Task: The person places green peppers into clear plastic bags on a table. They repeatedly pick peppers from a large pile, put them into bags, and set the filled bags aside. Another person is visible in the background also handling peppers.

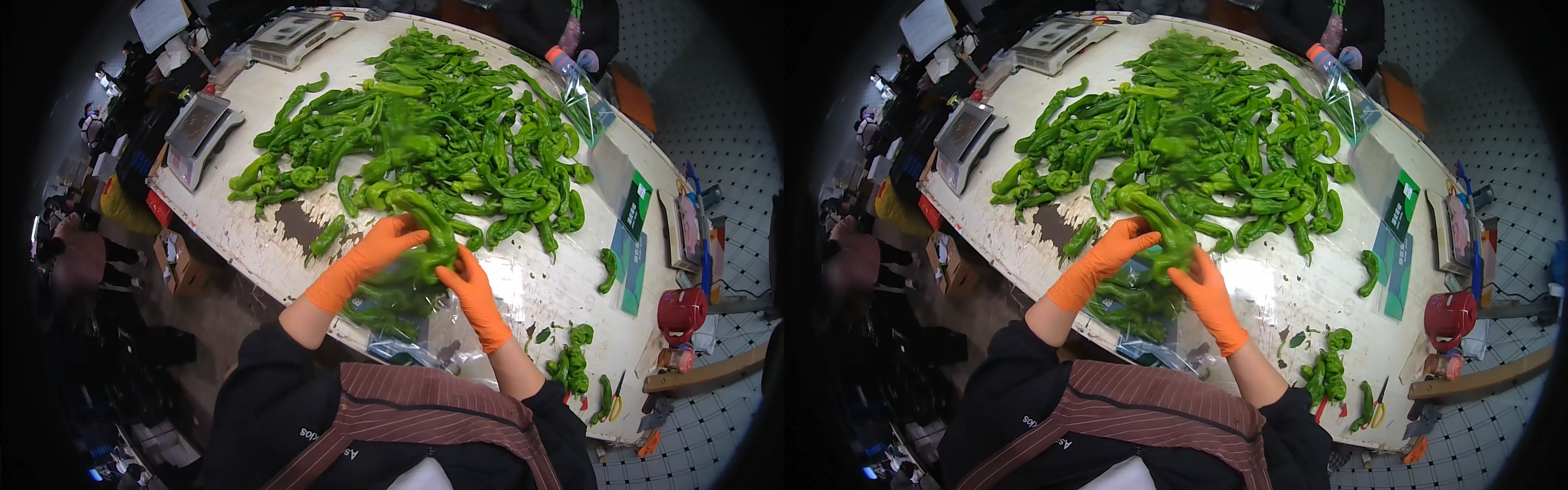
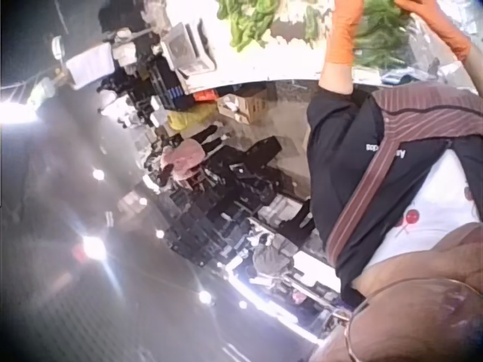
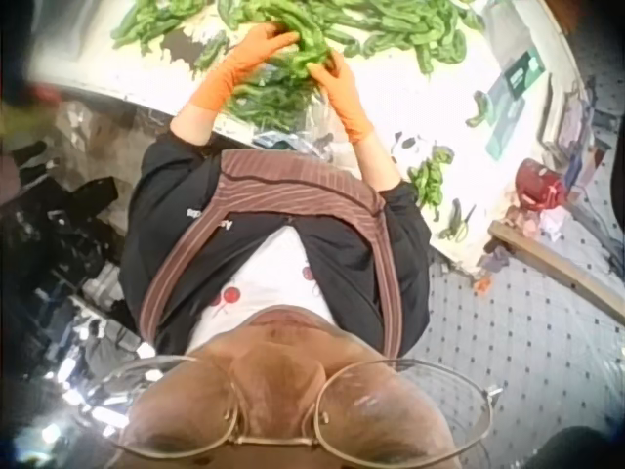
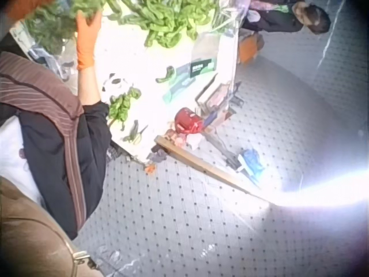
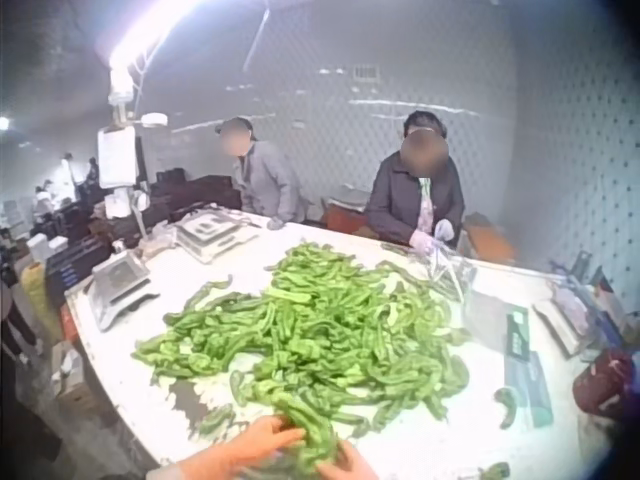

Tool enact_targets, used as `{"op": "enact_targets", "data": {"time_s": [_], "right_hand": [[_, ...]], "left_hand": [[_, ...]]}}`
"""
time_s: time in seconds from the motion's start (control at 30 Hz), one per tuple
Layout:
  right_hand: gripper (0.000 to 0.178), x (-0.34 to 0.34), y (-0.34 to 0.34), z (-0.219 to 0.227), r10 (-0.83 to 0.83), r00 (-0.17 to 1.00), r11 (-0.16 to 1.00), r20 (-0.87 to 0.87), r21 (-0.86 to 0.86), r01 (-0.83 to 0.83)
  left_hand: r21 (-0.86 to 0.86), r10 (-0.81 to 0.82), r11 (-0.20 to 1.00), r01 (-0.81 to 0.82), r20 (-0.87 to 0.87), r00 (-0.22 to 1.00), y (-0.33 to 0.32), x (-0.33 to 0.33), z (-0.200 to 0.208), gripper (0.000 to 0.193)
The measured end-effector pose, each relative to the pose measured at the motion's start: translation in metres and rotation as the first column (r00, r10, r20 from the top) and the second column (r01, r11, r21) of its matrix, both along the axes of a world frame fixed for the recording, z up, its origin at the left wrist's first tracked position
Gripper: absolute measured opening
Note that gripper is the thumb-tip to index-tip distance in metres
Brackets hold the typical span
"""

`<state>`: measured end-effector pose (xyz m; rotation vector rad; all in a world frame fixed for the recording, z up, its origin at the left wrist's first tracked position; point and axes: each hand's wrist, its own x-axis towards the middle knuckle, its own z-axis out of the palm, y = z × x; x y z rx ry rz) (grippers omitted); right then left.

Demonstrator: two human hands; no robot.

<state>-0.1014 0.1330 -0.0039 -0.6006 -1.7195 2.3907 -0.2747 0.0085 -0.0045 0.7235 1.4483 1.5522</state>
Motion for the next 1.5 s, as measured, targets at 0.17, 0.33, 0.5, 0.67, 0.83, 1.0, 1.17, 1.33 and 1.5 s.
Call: {"op": "enact_targets", "data": {"time_s": [0.17, 0.33, 0.5, 0.67, 0.83, 1.0, 1.17, 1.33, 1.5], "right_hand": [[0.042, 0.047, 0.065, -0.012, -0.342, 0.939, 0.934, 0.036, -0.093, 0.344], [0.048, 0.173, 0.111, -0.050, -0.680, 0.716, 0.697, 0.161, 0.445, 0.562], [0.057, 0.291, 0.099, -0.063, -0.860, 0.509, 0.086, 0.035, 0.993, 0.076], [0.058, 0.336, 0.090, -0.069, -0.878, 0.445, 0.070, 0.179, 0.966, -0.251], [0.056, 0.350, 0.135, -0.084, -0.872, 0.457, 0.152, 0.172, 0.985, -0.082], [0.050, 0.350, 0.168, -0.086, -0.895, 0.344, 0.268, 0.285, 0.959, -0.095], [0.046, 0.368, 0.199, -0.105, -0.837, 0.299, 0.373, 0.459, 0.877, -0.302], [0.042, 0.361, 0.197, -0.081, -0.851, 0.411, 0.267, 0.326, 0.943, -0.196], [0.037, 0.316, 0.178, -0.068, -0.799, 0.597, 0.349, 0.073, 0.865, 0.360]], "left_hand": [[0.062, 0.405, 0.823, -0.564, -0.761, 0.507, -0.001, -0.136, -0.065, 0.053], [-0.272, -0.096, 0.570, -0.775, -0.959, 0.266, -0.004, -0.223, -0.092, 0.079], [-0.297, -0.155, 0.566, -0.769, -0.955, 0.254, 0.001, -0.238, -0.124, 0.086], [-0.297, -0.181, 0.547, -0.783, -0.955, 0.236, 0.003, -0.233, -0.099, 0.067], [-0.229, 0.098, 0.602, -0.765, -0.929, 0.356, -0.019, -0.229, -0.092, 0.068], [-0.429, -0.264, 0.511, -0.744, -0.903, 0.340, -0.010, -0.183, -0.045, 0.088], [-0.228, -0.046, 0.898, -0.377, -0.900, 0.434, 0.025, -0.175, -0.094, 0.085], [-0.030, 0.304, 0.876, -0.481, -0.740, 0.600, 0.029, -0.167, -0.092, 0.063], [0.083, 0.280, 0.947, -0.309, 0.256, 0.925, 0.015, -0.145, 0.008, 0.052]]}}
